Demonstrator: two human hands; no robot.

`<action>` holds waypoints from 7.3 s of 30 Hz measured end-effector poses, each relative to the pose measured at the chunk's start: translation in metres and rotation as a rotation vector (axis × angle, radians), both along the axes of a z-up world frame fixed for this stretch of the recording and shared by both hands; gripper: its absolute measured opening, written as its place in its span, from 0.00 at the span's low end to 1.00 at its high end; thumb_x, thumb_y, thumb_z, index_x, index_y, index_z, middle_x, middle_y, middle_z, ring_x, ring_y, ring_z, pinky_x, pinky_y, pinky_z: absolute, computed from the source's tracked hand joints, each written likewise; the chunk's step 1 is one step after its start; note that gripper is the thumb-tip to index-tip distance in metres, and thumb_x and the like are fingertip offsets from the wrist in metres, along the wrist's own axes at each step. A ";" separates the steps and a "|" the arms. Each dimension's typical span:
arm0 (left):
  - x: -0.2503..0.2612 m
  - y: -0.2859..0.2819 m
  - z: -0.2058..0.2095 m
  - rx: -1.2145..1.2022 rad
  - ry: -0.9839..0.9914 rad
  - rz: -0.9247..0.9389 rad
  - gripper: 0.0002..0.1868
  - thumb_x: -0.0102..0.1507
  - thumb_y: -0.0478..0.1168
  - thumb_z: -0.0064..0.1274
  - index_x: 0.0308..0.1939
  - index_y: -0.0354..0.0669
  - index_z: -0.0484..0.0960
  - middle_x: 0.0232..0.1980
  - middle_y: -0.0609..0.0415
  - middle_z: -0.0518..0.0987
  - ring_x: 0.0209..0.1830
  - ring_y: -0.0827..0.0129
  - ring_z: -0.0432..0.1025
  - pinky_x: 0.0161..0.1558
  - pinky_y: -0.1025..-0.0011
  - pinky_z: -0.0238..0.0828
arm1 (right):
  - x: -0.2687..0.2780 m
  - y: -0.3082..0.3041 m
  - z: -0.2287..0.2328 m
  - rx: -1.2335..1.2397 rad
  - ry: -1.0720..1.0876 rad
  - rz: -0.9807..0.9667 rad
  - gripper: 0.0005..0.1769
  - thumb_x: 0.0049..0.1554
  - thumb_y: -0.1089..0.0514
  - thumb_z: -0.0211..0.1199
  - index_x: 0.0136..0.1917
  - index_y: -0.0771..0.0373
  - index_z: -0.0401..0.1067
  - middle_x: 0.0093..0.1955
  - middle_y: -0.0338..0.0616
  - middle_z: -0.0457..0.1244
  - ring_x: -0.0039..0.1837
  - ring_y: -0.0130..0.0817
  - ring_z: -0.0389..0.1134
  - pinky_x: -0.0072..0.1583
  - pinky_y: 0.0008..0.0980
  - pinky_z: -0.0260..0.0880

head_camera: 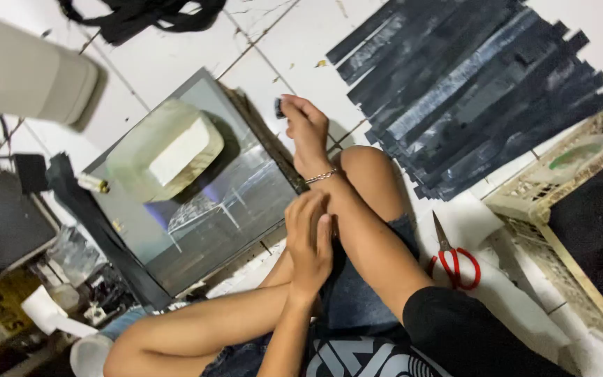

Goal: Apply glue to leather strips and press them together to bond.

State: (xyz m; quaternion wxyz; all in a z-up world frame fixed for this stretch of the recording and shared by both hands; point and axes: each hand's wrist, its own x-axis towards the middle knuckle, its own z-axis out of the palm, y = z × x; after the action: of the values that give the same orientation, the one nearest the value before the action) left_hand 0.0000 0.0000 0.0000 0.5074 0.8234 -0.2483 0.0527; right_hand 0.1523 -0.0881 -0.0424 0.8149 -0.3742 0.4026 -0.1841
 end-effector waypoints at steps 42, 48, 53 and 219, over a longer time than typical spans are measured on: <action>0.034 0.278 0.013 -0.002 -0.111 0.550 0.14 0.63 0.26 0.41 0.48 0.33 0.80 0.37 0.47 0.82 0.25 0.67 0.69 0.32 0.70 0.69 | -0.055 -0.013 -0.039 -1.009 -0.175 -0.032 0.09 0.59 0.67 0.60 0.51 0.71 0.78 0.45 0.46 0.71 0.47 0.30 0.70 0.51 0.25 0.74; 0.070 0.336 -0.011 0.405 -0.051 0.839 0.22 0.64 0.27 0.50 0.62 0.47 0.72 0.50 0.53 0.77 0.51 0.59 0.72 0.54 0.59 0.71 | -0.046 -0.022 -0.057 -1.123 -0.194 -0.009 0.09 0.58 0.68 0.60 0.51 0.71 0.79 0.44 0.47 0.72 0.45 0.32 0.71 0.49 0.27 0.75; 0.083 0.324 -0.029 0.559 0.042 0.940 0.22 0.63 0.44 0.58 0.59 0.42 0.74 0.52 0.47 0.73 0.51 0.52 0.69 0.52 0.55 0.66 | -0.041 -0.018 -0.060 -1.132 -0.154 -0.006 0.08 0.60 0.68 0.61 0.50 0.70 0.80 0.43 0.44 0.71 0.45 0.29 0.70 0.49 0.25 0.75; 0.120 0.225 0.005 0.729 -0.038 0.229 0.07 0.69 0.47 0.56 0.50 0.64 0.84 0.38 0.58 0.82 0.40 0.55 0.80 0.39 0.58 0.76 | -0.049 0.013 0.019 -0.027 -0.386 0.574 0.09 0.59 0.63 0.66 0.52 0.70 0.76 0.39 0.38 0.66 0.44 0.24 0.66 0.53 0.26 0.74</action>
State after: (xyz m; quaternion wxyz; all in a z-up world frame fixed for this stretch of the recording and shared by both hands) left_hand 0.1203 0.2253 0.0055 0.1676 0.9711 -0.1666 0.0328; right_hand 0.1032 -0.0750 -0.0236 0.8896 -0.4410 0.1169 -0.0201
